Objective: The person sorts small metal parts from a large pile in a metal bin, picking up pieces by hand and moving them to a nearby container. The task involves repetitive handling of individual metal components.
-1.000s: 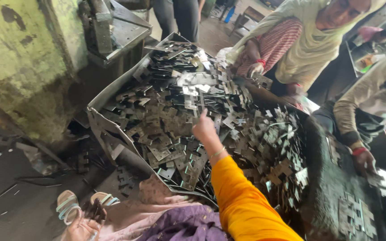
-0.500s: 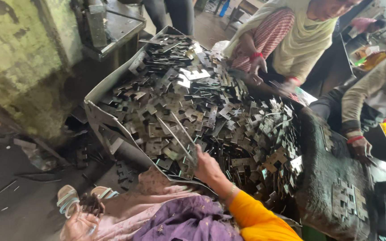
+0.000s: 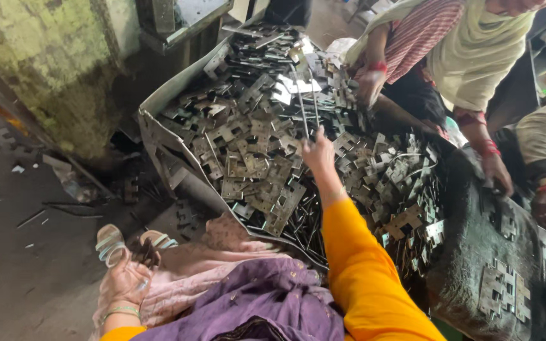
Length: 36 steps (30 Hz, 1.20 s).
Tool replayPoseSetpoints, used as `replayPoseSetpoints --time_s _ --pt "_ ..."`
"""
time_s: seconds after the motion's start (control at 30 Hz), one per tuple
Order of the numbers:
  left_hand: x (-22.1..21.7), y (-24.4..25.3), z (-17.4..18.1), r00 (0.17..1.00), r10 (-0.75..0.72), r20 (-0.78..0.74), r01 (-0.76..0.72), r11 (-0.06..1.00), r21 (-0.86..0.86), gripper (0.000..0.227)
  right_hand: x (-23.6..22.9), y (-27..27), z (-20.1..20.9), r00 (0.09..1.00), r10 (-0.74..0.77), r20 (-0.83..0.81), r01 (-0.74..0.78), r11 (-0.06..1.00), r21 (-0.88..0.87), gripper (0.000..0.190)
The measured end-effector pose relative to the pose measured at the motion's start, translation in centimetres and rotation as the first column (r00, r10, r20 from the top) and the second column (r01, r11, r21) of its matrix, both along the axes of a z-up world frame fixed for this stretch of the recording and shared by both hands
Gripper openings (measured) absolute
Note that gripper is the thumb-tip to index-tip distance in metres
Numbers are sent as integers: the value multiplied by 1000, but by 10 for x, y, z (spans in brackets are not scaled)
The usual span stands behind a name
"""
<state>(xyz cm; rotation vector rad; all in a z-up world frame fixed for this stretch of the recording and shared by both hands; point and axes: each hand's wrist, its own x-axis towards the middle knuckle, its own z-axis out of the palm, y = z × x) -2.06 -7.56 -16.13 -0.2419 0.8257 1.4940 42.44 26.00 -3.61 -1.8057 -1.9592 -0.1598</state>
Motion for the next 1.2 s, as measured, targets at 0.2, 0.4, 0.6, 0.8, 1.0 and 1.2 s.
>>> replayPoseSetpoints --time_s 0.2,0.4,0.6,0.8,1.0,1.2 --pt "7 -8 23 996 79 39 -80 996 28 30 -28 2 -7 997 -62 -51 39 926 -376 84" --pt "1 -6 6 996 85 26 -86 995 47 25 -43 -67 4 993 -61 -99 15 911 -413 84" --pt "-10 -7 -28 999 49 4 -49 999 17 25 -18 -129 10 1000 -6 -14 0 919 -393 84" --pt "-15 -5 -57 998 3 -62 -2 1000 18 30 28 -229 -29 1000 20 17 -11 893 -449 82" --pt "-7 4 -63 995 64 71 -66 997 28 24 24 -228 -41 931 78 -357 -129 984 -122 59" --pt "-13 -9 -63 997 68 31 -70 995 75 26 4 -187 -5 914 -110 -391 56 988 -147 67"
